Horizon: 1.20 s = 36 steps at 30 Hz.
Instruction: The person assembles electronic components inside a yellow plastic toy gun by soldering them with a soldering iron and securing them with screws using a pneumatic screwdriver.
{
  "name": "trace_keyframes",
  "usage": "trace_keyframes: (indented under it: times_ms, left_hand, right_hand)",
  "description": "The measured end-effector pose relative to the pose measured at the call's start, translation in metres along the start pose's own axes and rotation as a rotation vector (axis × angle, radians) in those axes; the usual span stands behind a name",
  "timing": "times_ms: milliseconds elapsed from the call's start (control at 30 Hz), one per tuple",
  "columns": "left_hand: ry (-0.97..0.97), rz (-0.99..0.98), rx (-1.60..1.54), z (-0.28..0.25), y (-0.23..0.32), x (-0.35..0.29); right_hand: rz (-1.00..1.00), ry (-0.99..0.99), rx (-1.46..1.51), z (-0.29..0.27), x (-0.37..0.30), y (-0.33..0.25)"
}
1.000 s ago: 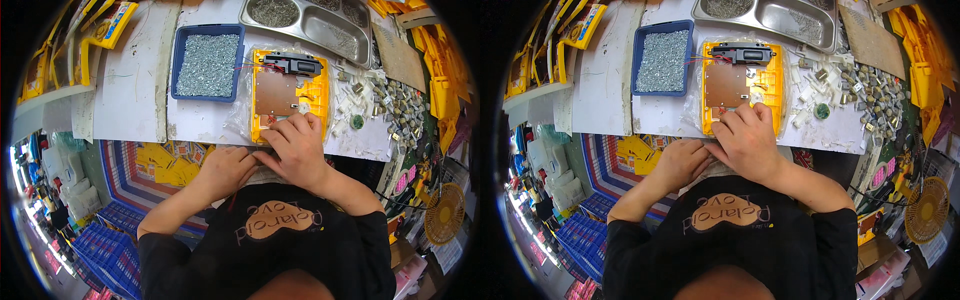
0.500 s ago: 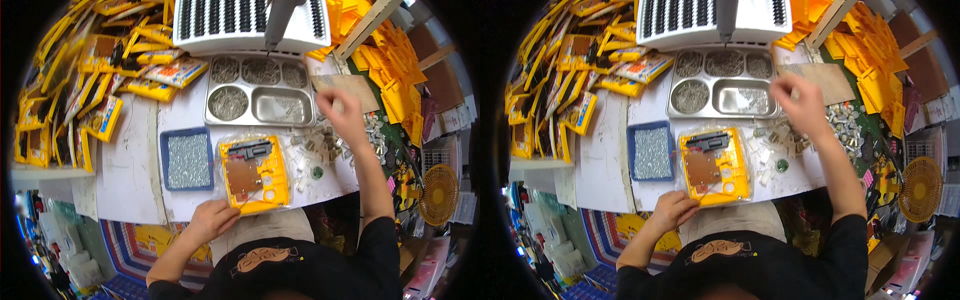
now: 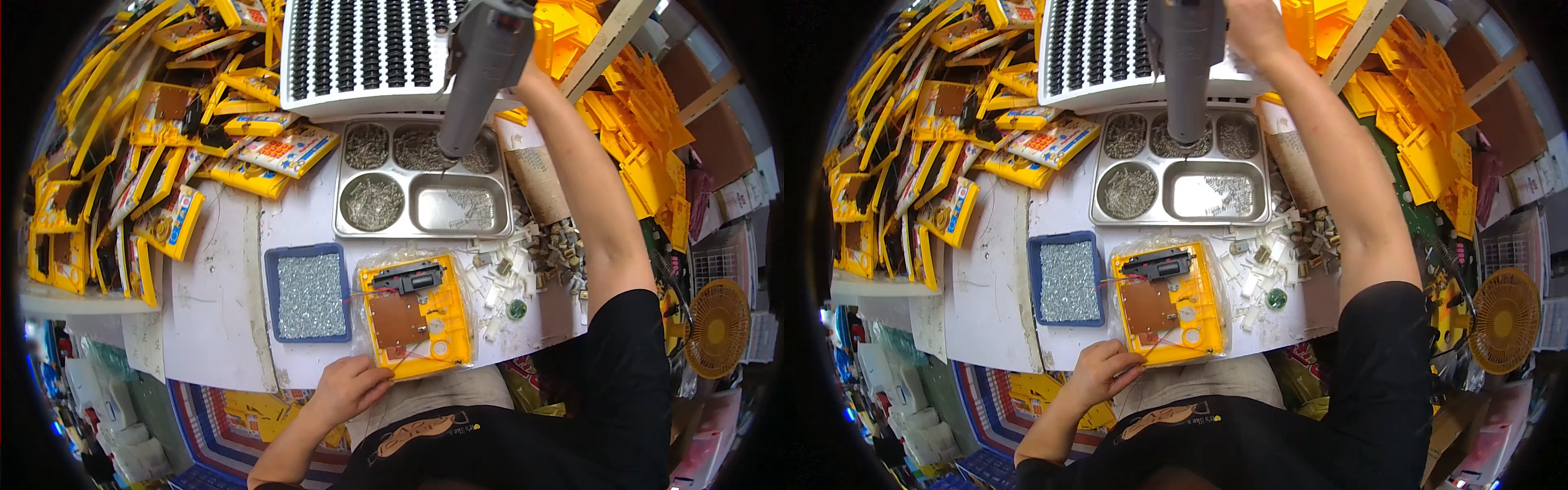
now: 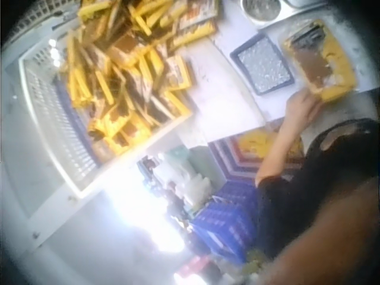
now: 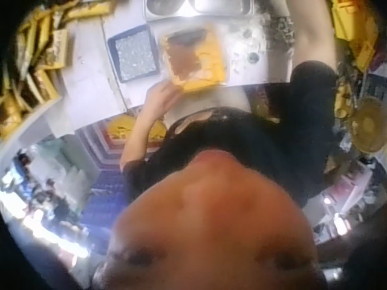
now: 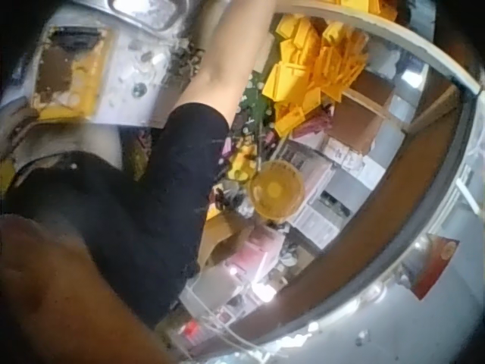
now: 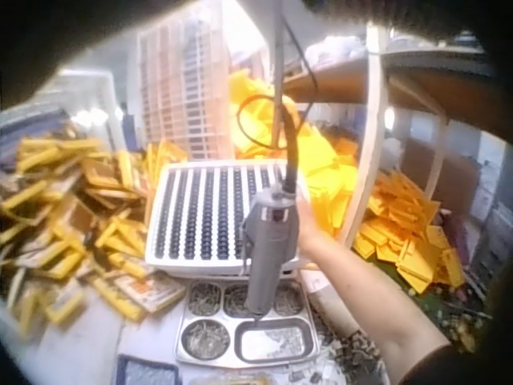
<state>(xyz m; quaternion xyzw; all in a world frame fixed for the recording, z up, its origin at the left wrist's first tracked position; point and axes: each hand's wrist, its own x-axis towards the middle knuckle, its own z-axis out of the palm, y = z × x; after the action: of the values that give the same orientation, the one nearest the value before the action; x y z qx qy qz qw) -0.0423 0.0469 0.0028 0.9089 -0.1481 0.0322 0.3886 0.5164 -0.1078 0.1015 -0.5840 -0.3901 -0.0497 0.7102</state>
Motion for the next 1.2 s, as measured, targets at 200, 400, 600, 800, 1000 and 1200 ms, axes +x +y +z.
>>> trace_keyframes:
  times_ms: [200,400,600,800,1000,1200]
  left_hand:
    - [0.017,-0.016,0.024,0.002,-0.001,-0.005]
    - [0.069,-0.016,0.012,0.001,-0.002,-0.003]
    - [0.057,0.0,-0.028,0.002,-0.003,0.004]
    - [0.069,-0.007,0.001,0.002,0.005,-0.002]
    - [0.068,-0.021,-0.009,0.004,0.0,-0.003]
    - [0.088,-0.011,-0.02,0.006,-0.001,-0.001]
  right_hand:
    - [-0.306,0.242,-0.795,0.014,-0.059,-0.111]
    - [0.185,-0.169,-0.254,0.067,-0.273,-0.215]
    - [0.181,-0.662,-0.477,0.103,-0.348,-0.177]
    - [-0.03,-0.759,-0.625,0.11,-0.358,-0.168]
    - [0.073,-0.708,-0.524,0.113,-0.358,-0.17]
    - [-0.044,-0.739,-0.529,0.103,-0.368,-0.154]
